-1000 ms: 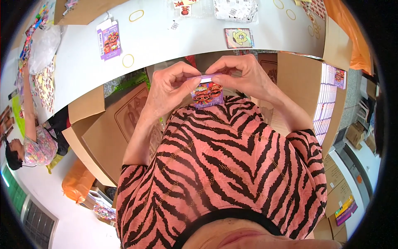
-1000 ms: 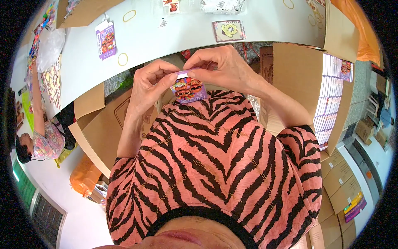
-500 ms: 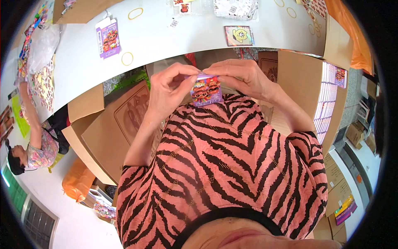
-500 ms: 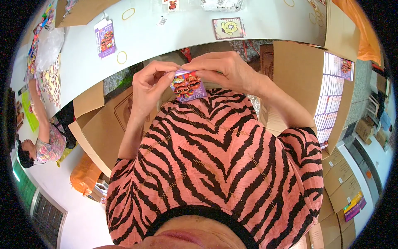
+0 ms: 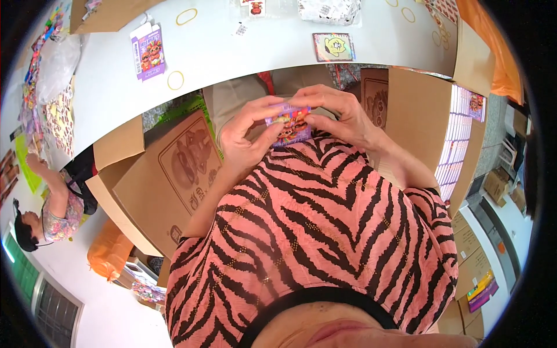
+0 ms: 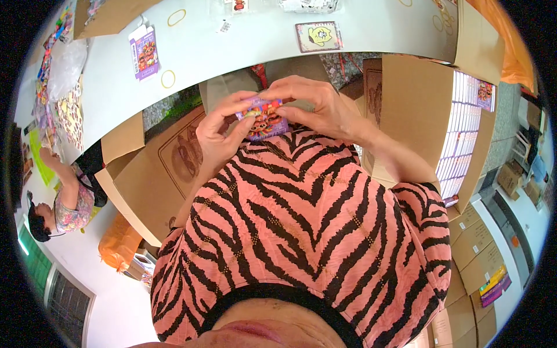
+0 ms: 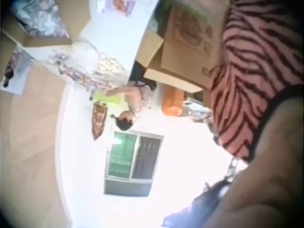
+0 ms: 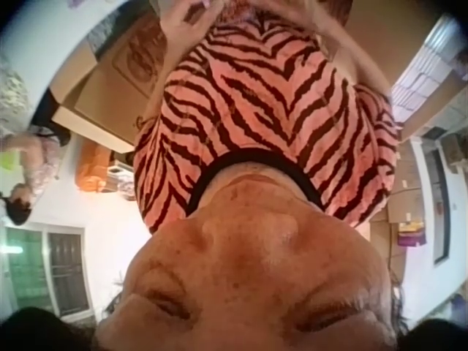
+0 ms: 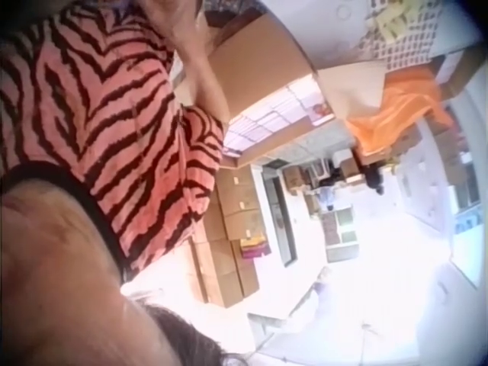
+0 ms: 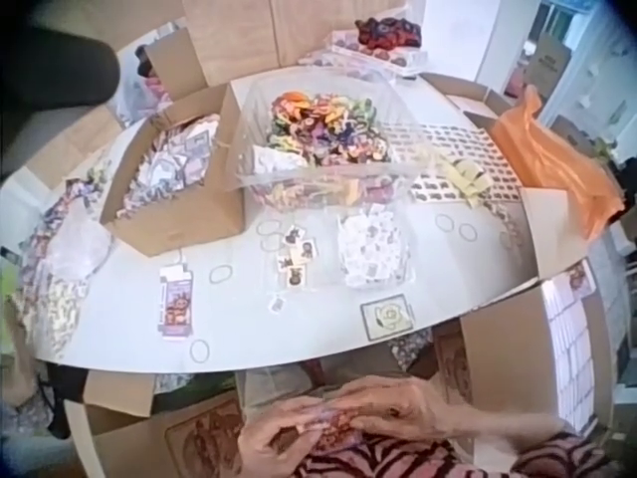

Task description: Packaging toy components, stickers, and product boxes into larger containers at a factory workbench.

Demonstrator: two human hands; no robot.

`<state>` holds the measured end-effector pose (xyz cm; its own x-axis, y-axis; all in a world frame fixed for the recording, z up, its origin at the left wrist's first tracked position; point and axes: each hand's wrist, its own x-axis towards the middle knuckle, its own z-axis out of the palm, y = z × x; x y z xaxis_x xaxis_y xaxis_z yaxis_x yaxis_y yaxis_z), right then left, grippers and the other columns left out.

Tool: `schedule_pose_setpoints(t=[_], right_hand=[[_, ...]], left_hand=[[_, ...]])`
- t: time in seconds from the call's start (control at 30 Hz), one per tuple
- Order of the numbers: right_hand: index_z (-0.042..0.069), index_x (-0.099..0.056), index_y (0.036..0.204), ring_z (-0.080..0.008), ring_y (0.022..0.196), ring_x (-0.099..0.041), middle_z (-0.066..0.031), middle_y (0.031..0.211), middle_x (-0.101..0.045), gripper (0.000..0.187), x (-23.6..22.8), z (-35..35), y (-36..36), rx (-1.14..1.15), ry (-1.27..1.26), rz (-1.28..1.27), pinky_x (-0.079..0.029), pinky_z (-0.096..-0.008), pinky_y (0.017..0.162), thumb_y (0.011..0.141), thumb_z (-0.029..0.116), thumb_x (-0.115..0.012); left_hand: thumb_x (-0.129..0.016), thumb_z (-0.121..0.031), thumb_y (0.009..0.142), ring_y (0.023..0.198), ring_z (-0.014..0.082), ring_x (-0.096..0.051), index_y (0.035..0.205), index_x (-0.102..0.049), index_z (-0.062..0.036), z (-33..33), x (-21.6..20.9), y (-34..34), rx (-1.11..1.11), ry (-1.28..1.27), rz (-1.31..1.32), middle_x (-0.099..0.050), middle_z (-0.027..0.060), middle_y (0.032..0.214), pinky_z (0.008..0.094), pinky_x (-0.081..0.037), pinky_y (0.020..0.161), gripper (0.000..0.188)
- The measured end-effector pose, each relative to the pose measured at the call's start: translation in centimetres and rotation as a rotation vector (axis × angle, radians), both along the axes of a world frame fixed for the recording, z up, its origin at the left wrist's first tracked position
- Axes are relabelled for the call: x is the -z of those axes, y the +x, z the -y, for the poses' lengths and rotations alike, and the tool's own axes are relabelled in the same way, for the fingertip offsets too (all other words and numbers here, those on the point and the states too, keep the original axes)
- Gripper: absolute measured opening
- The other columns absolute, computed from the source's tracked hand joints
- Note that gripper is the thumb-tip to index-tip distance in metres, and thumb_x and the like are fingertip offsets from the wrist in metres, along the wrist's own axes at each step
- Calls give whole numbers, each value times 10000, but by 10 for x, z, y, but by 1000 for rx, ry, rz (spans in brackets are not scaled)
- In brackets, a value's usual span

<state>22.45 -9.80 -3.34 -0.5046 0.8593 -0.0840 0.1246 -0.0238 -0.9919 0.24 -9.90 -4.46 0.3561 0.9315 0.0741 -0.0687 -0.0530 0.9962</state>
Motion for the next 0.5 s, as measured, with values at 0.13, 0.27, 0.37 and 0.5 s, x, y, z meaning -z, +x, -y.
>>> schedule_pose_setpoints(t=[0.13, 0.27, 0.37, 0.5], right_hand=[[75, -471, 1299, -166, 1038, -551, -96, 1150, -566, 474, -3, 5, -13, 128, -137, -32, -444, -309, 904, 850, 77, -623], [95, -342, 1386, -136, 1051, -536, -69, 1173, -541, 623, 1, 6, -16, 166, -233, -84, -442, -299, 914, 840, 68, -639], [96, -337, 1387, -141, 1066, -533, -71, 1179, -537, 623, 1, 6, -17, 187, -201, -131, -444, -299, 917, 841, 54, -634], [66, -422, 1327, -137, 1076, -531, -60, 1181, -540, 505, -2, 6, -15, 199, -154, -104, -443, -299, 924, 860, 65, -615]], left_hand=[[-659, 58, 775, 954, 183, -614, 1126, -587, -3, 3, -5, 1, -39, -24, -89, -588, 152, 1116, 287, -510, 840, 364], [-663, 45, 775, 962, 175, -617, 1191, -553, -10, 4, -15, 3, -98, -175, -95, -595, 129, 1106, 285, -511, 838, 434], [-667, 36, 776, 959, 173, -622, 1194, -547, -5, 1, -18, 5, -104, -183, -109, -597, 116, 1112, 283, -513, 832, 437], [-666, 35, 785, 929, 166, -631, 1160, -555, 12, -4, -14, 5, -70, -97, -166, -598, 113, 1121, 281, -517, 817, 392]])
